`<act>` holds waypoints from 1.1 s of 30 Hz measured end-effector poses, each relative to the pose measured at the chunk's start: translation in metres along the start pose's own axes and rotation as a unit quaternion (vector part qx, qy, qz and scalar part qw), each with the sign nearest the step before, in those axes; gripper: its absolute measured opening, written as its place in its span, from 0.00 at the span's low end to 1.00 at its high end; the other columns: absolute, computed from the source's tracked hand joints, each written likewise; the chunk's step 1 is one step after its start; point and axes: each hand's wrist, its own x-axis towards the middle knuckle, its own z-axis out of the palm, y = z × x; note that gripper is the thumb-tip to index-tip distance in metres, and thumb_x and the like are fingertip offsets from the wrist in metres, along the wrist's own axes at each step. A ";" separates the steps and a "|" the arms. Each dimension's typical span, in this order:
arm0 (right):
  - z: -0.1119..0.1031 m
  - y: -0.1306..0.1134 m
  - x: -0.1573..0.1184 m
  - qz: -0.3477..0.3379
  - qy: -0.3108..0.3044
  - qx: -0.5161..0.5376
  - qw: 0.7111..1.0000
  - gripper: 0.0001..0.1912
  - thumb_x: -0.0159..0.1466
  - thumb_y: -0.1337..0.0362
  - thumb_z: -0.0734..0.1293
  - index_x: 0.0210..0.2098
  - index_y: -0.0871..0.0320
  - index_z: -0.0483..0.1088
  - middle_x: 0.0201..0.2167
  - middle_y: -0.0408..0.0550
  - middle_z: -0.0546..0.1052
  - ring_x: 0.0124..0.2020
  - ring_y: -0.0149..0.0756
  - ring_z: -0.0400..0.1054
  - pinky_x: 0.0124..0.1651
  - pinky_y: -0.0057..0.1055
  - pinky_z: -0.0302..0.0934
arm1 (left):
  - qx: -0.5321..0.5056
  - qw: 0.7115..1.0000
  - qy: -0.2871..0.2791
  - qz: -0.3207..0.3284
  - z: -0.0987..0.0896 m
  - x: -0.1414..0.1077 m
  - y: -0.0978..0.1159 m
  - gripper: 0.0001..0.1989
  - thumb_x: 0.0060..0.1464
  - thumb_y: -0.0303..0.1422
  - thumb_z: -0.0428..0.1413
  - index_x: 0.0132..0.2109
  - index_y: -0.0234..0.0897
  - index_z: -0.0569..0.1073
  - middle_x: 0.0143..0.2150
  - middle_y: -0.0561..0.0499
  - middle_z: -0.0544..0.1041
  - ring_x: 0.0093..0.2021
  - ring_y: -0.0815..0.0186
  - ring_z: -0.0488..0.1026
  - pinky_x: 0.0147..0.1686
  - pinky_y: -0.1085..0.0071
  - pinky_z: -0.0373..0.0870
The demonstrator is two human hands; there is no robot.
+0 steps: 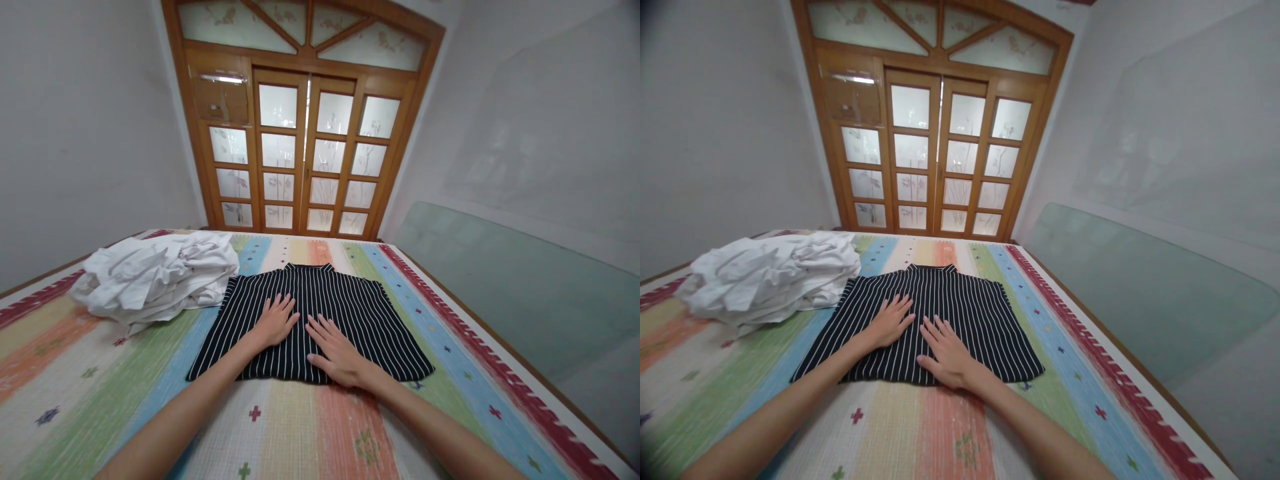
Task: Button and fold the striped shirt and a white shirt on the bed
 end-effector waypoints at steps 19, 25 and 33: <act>-0.007 0.049 0.142 0.111 0.031 -0.052 0.992 0.36 0.70 0.47 0.45 0.68 0.65 0.50 0.71 0.57 0.44 0.71 0.50 0.30 0.68 0.49 0.31 | -0.019 0.992 0.009 0.123 0.029 -0.042 0.074 0.35 0.65 0.49 0.32 0.70 0.30 0.47 0.71 0.40 0.50 0.72 0.53 0.39 0.68 0.51 0.38; -0.012 0.062 0.167 0.199 0.019 -0.092 0.975 0.38 0.70 0.47 0.43 0.70 0.67 0.43 0.71 0.57 0.38 0.71 0.49 0.28 0.69 0.47 0.26 | -0.024 0.993 0.034 0.114 0.039 -0.048 0.072 0.34 0.66 0.48 0.33 0.71 0.33 0.44 0.72 0.43 0.45 0.72 0.54 0.36 0.68 0.51 0.37; -0.021 0.088 0.188 0.207 0.012 -0.092 0.974 0.44 0.67 0.39 0.46 0.70 0.66 0.43 0.71 0.58 0.39 0.71 0.48 0.26 0.68 0.47 0.22 | -0.034 0.992 0.014 0.121 0.037 -0.048 0.072 0.34 0.66 0.47 0.34 0.71 0.33 0.41 0.73 0.44 0.41 0.72 0.55 0.34 0.68 0.52 0.35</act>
